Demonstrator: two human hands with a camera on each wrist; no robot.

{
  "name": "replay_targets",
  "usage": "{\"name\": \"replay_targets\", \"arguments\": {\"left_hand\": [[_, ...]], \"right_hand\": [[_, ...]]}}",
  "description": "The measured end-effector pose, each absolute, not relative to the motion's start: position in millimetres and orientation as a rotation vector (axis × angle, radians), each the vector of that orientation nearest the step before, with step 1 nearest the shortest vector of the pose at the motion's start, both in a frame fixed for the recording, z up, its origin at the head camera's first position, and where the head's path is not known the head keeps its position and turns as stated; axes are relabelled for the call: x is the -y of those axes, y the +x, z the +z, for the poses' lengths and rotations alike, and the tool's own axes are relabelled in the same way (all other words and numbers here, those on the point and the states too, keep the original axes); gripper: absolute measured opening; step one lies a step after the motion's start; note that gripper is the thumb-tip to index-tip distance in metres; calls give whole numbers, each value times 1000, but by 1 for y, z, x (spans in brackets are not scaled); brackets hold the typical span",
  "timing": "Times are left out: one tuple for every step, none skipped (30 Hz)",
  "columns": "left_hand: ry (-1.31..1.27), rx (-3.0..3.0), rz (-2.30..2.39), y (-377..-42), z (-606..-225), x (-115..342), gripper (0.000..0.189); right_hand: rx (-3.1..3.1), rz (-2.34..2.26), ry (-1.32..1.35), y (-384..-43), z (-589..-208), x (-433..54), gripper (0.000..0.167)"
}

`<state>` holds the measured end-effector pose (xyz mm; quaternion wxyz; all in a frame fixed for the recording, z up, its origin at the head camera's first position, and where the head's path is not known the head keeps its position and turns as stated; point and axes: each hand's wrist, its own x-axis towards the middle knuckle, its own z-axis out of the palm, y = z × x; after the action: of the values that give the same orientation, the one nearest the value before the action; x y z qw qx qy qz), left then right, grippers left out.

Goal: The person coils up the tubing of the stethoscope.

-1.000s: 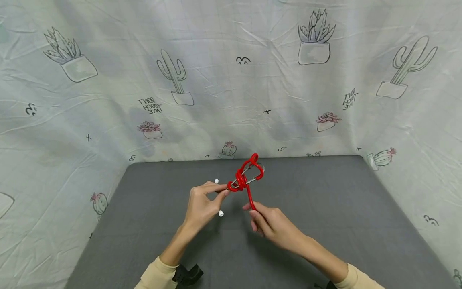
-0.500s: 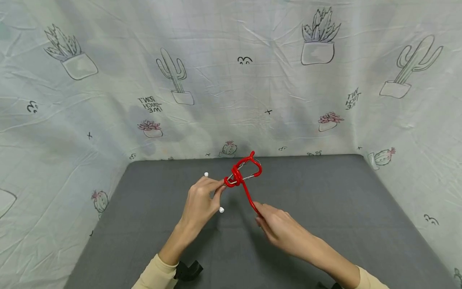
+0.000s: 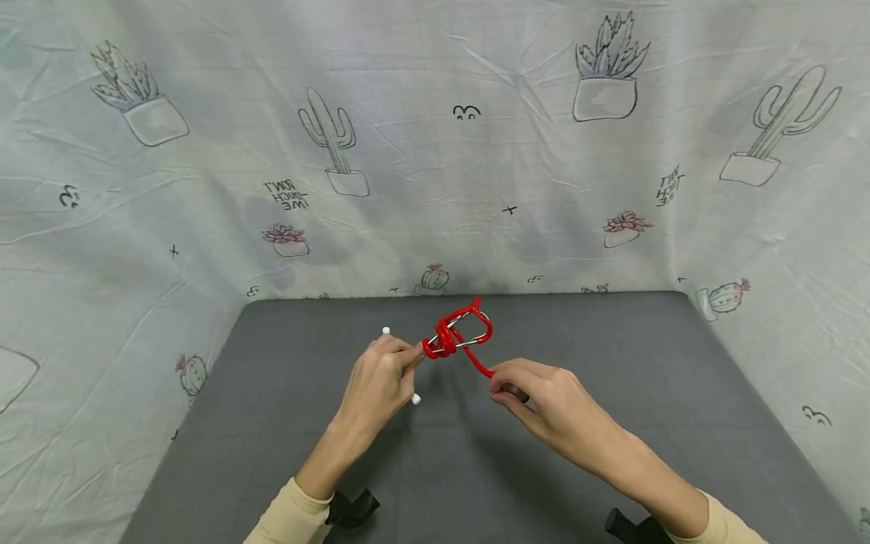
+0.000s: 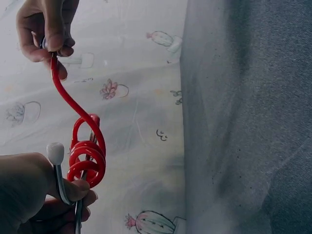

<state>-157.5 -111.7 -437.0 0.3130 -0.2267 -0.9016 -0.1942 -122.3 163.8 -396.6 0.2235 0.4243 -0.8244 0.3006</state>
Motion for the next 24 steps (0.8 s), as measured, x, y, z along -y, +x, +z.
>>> {"name": "replay_targets", "arguments": {"left_hand": [[-600, 2378, -507, -157, -437, 111, 20], [-602, 2378, -501, -157, -436, 110, 20], [-607, 2377, -495, -157, -436, 110, 20], [-611, 2376, -491, -157, -436, 109, 20], [-613, 2375, -487, -157, -435, 109, 20], [-614, 2375, -485, -156, -435, 108, 21], [-614, 2376, -486, -156, -435, 108, 21], [-614, 2377, -486, -156, -435, 108, 22], [-615, 2379, -489, -156, -435, 107, 22], [-616, 2381, -491, -156, -436, 107, 22], [-616, 2383, -493, -156, -436, 108, 22], [-619, 2384, -494, -156, -437, 108, 22], [-622, 2384, -495, -155, -437, 108, 22], [-625, 2383, -493, -155, -438, 108, 22], [-629, 2383, -495, -155, -439, 108, 21], [-634, 2381, -495, -155, -439, 108, 21], [-638, 2379, -494, -155, -440, 108, 21], [-642, 2378, -494, -154, -440, 108, 21], [-645, 2377, -490, -154, -441, 108, 21], [-649, 2375, -489, -154, -441, 108, 22], [-651, 2374, -487, -153, -442, 107, 22], [-654, 2371, -483, -153, -443, 107, 22], [-657, 2367, -479, -153, -444, 106, 22], [-662, 2363, -476, -152, -444, 106, 21]], "right_hand": [[2295, 835, 1180, -122, -396, -164, 31], [2319, 842, 1184, -122, -395, -165, 30], [2339, 844, 1184, -121, -395, -165, 30], [2359, 842, 1177, -120, -394, -165, 29], [2378, 846, 1171, -120, -394, -165, 28], [2396, 852, 1163, -119, -394, -165, 28], [2411, 862, 1155, -119, -394, -165, 28], [2424, 874, 1151, -119, -394, -165, 28], [2435, 889, 1154, -119, -394, -165, 28], [2446, 910, 1164, -119, -394, -165, 28], [2455, 936, 1183, -120, -394, -166, 29], [2463, 955, 1205, -121, -394, -166, 30], [2470, 975, 1234, -122, -394, -166, 32], [2477, 988, 1267, -123, -395, -166, 34], [2476, 995, 1303, -124, -395, -166, 35], [2468, 999, 1339, -125, -396, -166, 36], [2450, 991, 1369, -127, -397, -166, 37], [2433, 983, 1389, -128, -398, -165, 37], [2406, 970, 1405, -129, -399, -164, 38], [2373, 959, 1417, -131, -399, -163, 38], [2336, 953, 1428, -133, -400, -162, 38], [2296, 956, 1435, -135, -401, -161, 38], [2255, 956, 1438, -137, -402, -159, 39], [2220, 964, 1440, -139, -402, -158, 40]]}}
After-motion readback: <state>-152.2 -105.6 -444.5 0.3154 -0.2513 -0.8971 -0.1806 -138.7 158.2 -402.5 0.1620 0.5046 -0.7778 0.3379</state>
